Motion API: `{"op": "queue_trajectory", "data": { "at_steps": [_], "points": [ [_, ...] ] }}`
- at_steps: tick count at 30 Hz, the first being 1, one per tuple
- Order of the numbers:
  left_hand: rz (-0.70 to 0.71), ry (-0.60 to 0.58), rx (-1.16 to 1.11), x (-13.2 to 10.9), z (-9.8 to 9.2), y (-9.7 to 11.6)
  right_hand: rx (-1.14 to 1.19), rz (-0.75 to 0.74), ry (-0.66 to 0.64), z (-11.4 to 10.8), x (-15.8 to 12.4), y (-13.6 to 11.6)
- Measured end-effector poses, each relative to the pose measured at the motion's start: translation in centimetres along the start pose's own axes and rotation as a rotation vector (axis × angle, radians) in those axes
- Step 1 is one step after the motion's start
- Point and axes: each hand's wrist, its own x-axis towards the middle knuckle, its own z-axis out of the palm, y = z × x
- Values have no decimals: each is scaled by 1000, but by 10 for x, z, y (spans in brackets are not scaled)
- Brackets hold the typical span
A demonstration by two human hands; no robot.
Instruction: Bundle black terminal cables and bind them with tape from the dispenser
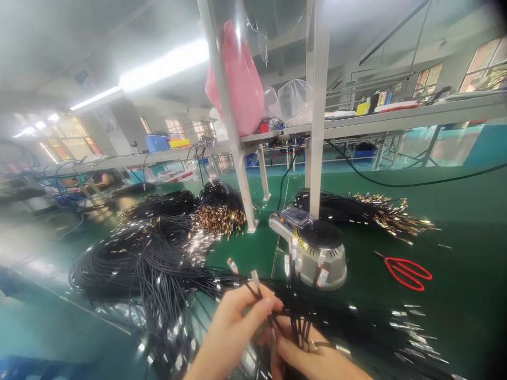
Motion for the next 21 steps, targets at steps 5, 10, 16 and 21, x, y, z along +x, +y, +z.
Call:
{"op": "queue_trajectory", "data": {
  "at_steps": [5,10,16,21],
  "points": [
    [177,346,-45,1,-7,8,-107,-35,10,0,-6,-12],
    [359,449,-416,-1,-18,19,-229,-105,252,2,-3,-11],
    [6,149,-220,0,-15,18,-136,-12,97,5,2,-10],
    [4,181,-359,11,8,21,11,-49,-80,9,10,-3]
  ]
}}
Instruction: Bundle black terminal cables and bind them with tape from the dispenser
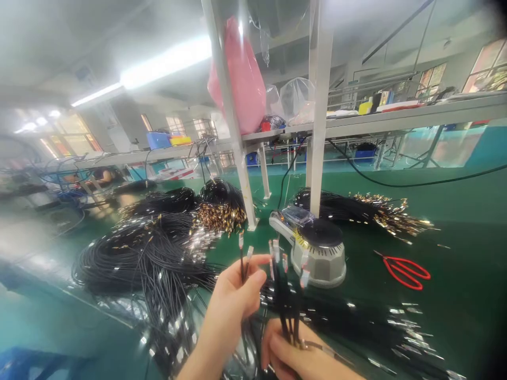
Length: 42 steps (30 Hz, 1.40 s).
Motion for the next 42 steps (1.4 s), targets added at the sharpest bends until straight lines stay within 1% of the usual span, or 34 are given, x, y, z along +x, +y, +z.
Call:
{"op": "queue_trajectory", "data": {
  "at_steps": [2,4,7,9,11,14,15,17,20,23,26,28,29,31,33,35,37,39,42],
  "points": [
    [-19,-6,5,0,5,-2,19,-18,-51,0,3,4],
    [-54,-16,29,-2,6,-7,32,-21,-61,-2,3,7],
    [-153,-68,77,-9,2,-14,47,-16,3,-3,1,6],
    [-161,-88,78,-12,-1,-15,9,35,26,-4,-1,3],
    [-91,-39,43,-12,-2,-10,-43,75,-37,-5,-1,0],
    [28,108,-8,-8,1,-1,-92,48,-165,-5,3,-3],
    [51,146,-14,-7,3,2,-103,39,-174,-6,4,-4],
    [69,191,-12,-6,6,4,-113,47,-152,-6,5,-4],
    [71,204,21,-9,12,5,-109,93,-111,-6,2,-5],
    [45,149,35,-15,14,6,-90,113,-83,-4,-1,-6],
    [-47,29,88,-20,13,4,-60,68,-61,-2,-1,-3],
    [-102,-18,129,-21,10,0,-44,41,-14,-1,1,1],
    [-110,-21,124,-21,8,-2,-44,40,9,-1,2,3],
    [-75,14,56,-18,5,-4,-48,51,13,-1,4,6],
    [-20,72,-17,-13,2,-5,-49,56,-44,-2,4,6],
    [-9,95,-46,-10,1,-5,-48,46,-100,-4,4,3],
    [-41,66,-32,-10,0,-8,-27,48,-117,-5,4,1],
    [-73,33,-18,-13,0,-12,8,63,-107,-6,3,1],
    [-92,19,8,-19,-2,-18,28,56,-86,-6,2,2]
  ]
}}
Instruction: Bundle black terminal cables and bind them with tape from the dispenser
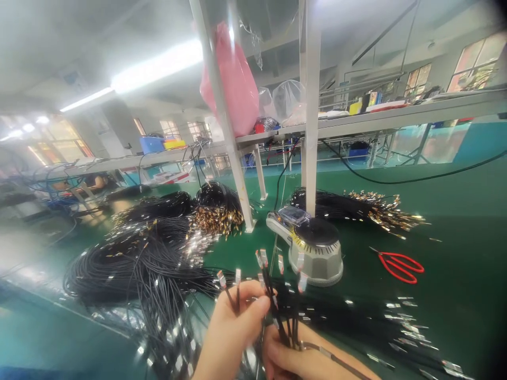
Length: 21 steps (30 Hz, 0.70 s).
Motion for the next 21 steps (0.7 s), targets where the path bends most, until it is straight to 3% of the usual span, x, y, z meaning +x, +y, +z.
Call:
{"op": "queue_trajectory", "data": {
  "at_steps": [9,11,14,16,21],
  "points": [
    [42,-45,-5,8,0,12,-24,92,86,9,0,-10],
    [82,-4,0,12,-4,15,51,31,180,7,-1,-8],
    [257,123,-28,15,-14,19,88,-136,384,2,-3,-4],
    [310,128,-29,16,-19,21,62,-209,451,0,-4,-2],
    [248,74,-73,17,-16,20,48,-178,374,4,0,-4]
  ]
}}
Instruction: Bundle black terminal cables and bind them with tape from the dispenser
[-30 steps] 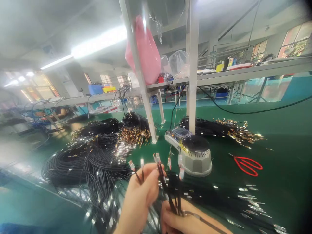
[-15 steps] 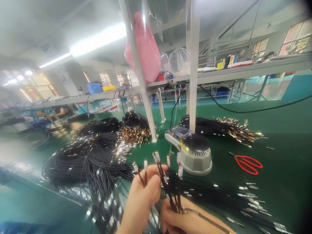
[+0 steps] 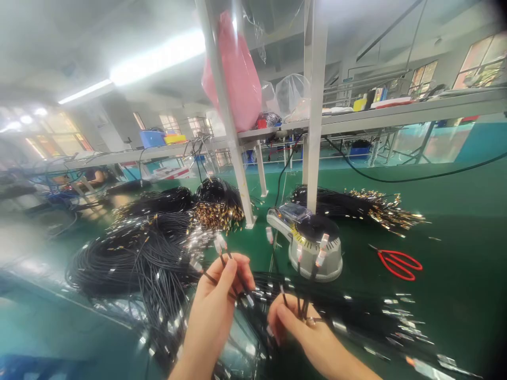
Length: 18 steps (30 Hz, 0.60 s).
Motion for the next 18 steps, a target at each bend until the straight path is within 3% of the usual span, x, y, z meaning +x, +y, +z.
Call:
{"op": "queue_trajectory", "data": {
  "at_steps": [7,13,18],
  "points": [
    [-107,-60,-169,-1,9,-9,-85,21,-15,5,-2,3],
    [-206,-101,-258,-6,13,-3,-54,33,3,0,-2,12],
    [-242,-20,-189,-7,15,-1,-11,-30,8,0,-4,17]
  ]
}}
